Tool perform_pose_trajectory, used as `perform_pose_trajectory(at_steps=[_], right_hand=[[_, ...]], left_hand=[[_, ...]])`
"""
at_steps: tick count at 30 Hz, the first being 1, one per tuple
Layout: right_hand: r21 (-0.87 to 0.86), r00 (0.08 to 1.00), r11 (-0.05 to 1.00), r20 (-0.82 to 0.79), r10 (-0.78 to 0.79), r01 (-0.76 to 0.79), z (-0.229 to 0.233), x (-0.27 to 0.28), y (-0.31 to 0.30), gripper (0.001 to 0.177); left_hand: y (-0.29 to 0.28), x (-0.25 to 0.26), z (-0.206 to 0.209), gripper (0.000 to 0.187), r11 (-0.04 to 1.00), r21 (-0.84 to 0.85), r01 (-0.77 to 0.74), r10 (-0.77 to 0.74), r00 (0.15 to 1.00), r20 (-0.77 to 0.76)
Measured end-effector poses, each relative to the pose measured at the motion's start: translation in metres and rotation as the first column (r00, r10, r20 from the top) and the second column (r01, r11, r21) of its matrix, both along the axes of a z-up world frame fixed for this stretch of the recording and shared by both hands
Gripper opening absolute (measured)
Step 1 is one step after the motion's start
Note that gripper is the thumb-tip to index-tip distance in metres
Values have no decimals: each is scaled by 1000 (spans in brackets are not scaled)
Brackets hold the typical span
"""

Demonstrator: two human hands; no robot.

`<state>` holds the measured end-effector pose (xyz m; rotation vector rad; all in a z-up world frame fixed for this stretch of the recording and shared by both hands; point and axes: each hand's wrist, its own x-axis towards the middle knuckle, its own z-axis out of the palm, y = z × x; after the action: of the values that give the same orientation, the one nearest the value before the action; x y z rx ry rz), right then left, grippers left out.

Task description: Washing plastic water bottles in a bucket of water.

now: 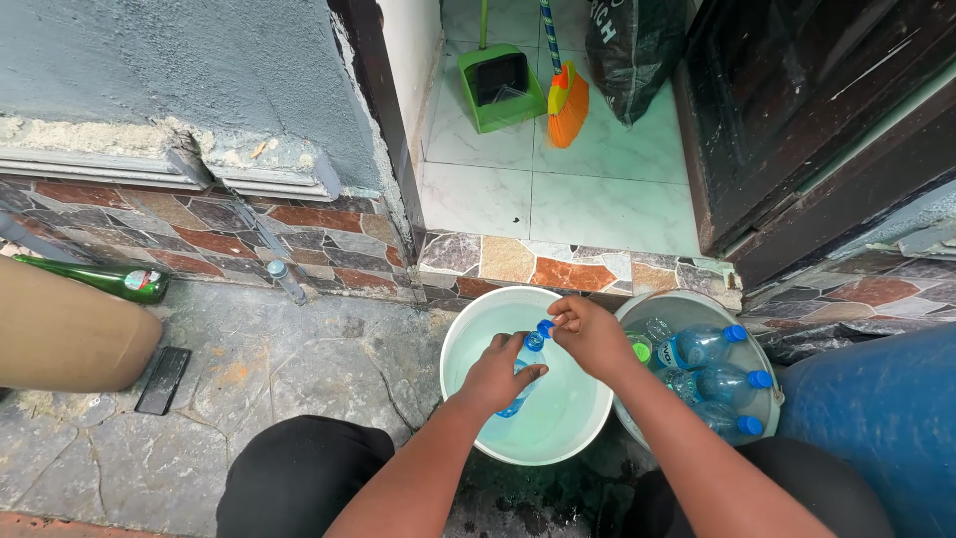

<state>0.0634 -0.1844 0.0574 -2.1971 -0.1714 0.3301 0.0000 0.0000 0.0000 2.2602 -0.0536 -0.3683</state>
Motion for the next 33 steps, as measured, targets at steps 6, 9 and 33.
perform_pose_trajectory(at_steps=[6, 9, 33], right_hand=[[-48, 993, 992, 2, -114, 114, -27, -5, -15, 31], [-183, 990, 973, -3, -143, 140, -71, -3, -23, 32], [419, 728, 794, -684, -44, 441, -183, 28, -59, 37]], left_hand=[[-1, 2, -1, 65, 998, -17, -56, 56, 998, 4], [-6, 5, -15, 66, 996, -24, -90, 91, 996, 23], [-12, -5, -41, 59, 968, -113, -224, 245, 942, 228]])
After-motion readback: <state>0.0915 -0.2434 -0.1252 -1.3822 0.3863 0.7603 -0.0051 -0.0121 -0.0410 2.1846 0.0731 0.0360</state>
